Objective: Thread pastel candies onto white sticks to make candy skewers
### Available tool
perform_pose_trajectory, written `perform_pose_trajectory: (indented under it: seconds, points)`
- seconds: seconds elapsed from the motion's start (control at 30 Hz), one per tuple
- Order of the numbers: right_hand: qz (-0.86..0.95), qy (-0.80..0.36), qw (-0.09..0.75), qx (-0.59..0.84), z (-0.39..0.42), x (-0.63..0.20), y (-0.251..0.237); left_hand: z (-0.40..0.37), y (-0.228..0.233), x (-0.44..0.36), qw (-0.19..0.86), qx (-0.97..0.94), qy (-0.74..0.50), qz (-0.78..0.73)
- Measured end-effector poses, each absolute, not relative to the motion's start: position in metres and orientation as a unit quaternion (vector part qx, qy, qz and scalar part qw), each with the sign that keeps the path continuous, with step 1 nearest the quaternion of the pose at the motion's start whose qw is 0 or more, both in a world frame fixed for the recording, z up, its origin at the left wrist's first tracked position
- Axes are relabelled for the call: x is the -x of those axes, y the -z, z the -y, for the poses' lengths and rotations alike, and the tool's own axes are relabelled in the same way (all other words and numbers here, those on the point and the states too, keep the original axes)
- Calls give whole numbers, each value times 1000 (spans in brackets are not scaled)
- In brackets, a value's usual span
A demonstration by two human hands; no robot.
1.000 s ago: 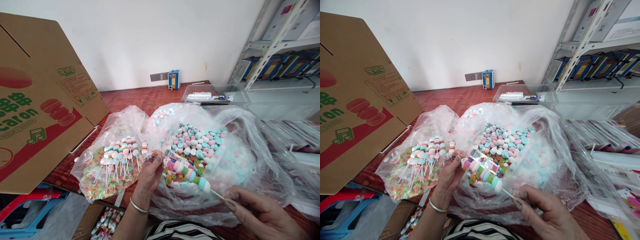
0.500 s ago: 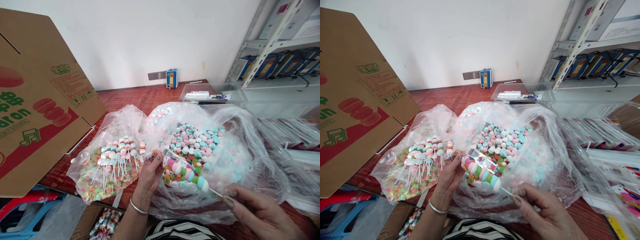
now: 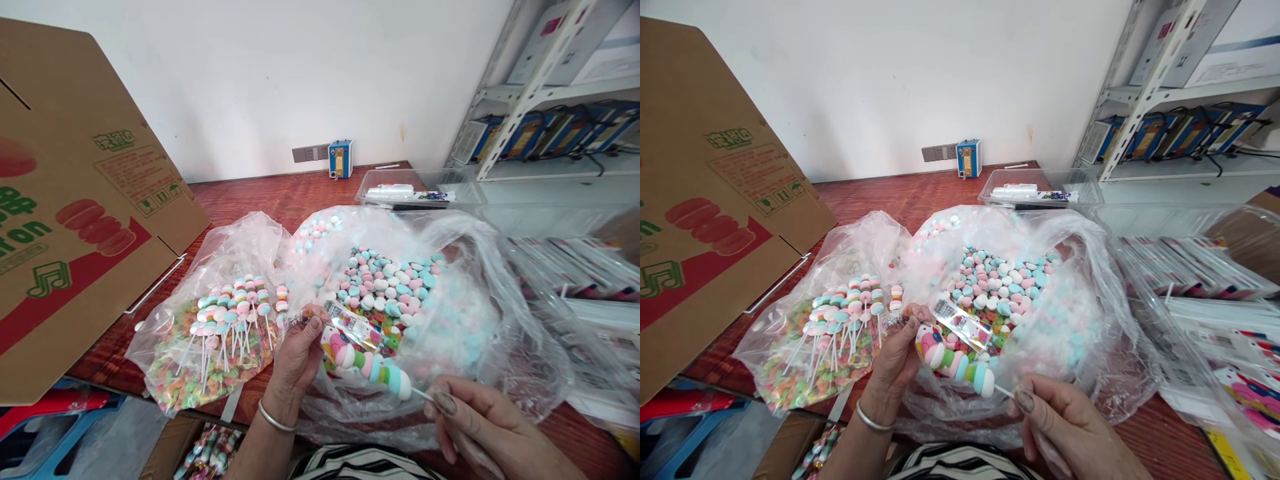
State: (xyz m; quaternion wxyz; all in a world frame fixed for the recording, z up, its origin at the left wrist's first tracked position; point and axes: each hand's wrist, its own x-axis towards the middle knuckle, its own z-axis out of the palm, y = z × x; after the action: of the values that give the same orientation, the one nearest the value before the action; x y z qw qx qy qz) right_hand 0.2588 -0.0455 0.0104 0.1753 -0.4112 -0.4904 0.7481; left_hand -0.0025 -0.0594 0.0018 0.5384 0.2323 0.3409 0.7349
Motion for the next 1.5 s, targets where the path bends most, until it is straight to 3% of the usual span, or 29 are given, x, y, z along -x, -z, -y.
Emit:
perform_pose_trajectory:
  seconds: [0.17,0.4,0.6,0.97,1.03,1.2,1.3,1.4,1.5]
  points:
    - [491,-731,243,406,49,-260,-4,60,-3,1,551,-185,-729,-361]
    - [531,-685,260,425,53,-254,-17,60,-4,-6,549,-168,-725,-381]
    - [628,-550,316,452,49,-249,-22,60,-7,-13,553,-140,-721,-395]
    - [674,-499,315,445,51,-240,-20,58,-17,-25,557,-169,-738,-340]
    - [653,-536,306,438,53,-235,-18,57,-21,-29,579,-143,-746,-297]
    - [419,-781,261,382,64,-220,-6,52,-29,-34,600,-64,-760,-244]
    - [367,-817,263,359,70,-212,-1,48,-31,-35,591,-19,-762,-266]
    - [467,-757,264,373,72,-210,2,44,-31,-36,577,9,-763,-293]
    - [672,-549,301,396,68,-213,6,41,-30,-36,570,18,-763,-303]
